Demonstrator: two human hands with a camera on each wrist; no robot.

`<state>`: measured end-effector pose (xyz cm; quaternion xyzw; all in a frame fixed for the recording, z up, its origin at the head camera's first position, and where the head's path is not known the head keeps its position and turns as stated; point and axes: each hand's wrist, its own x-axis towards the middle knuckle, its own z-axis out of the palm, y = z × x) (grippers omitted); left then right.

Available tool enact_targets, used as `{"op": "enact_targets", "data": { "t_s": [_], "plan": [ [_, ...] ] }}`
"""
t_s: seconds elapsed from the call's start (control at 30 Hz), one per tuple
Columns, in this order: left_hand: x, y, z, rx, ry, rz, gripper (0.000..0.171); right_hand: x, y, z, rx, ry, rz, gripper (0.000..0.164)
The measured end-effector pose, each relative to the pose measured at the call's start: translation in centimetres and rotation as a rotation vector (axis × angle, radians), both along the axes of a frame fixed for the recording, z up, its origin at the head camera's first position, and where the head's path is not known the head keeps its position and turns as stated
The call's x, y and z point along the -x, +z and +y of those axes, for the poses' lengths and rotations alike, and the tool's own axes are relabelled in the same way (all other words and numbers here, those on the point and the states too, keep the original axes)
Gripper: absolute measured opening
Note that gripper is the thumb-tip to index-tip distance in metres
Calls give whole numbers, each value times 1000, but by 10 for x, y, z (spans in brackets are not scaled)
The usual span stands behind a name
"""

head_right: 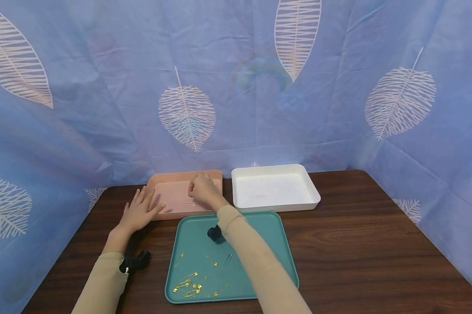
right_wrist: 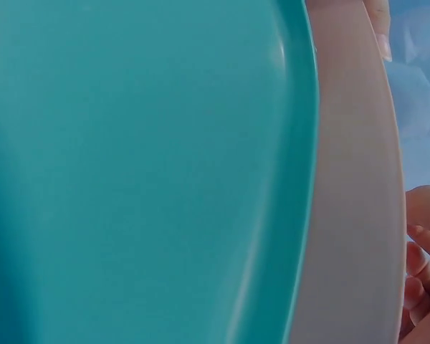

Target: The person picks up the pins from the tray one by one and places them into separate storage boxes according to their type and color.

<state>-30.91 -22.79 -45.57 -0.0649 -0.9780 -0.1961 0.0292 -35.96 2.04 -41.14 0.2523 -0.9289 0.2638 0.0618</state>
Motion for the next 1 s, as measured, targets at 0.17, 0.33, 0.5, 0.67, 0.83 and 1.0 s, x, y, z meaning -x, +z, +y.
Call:
{"op": "enact_targets", "data": {
  "t_s": [0.17, 0.33, 0.5, 0.67, 0.83, 1.0],
  "plan": [
    [0, 0, 0, -14, -1, 16, 91, -5, 3, 3, 34, 1, 0, 13],
    [-1, 0, 1, -16, -7, 13, 91, -10, 5, 10, 62, -2, 3, 15],
    [-2, 1, 1, -8, -4, 7, 92, -16, 5, 20, 106, 24, -25, 14],
    [-2, 0, 1, -13, 0, 22, 92, -23, 6, 32, 151, 27, -19, 13],
    [-2, 0, 1, -14, -3, 17, 91, -28, 4, 45, 164, 15, -7, 12],
    [-1, 0, 1, -7, -4, 10, 90, -34, 7, 58, 192, 14, -32, 11]
  ]
}}
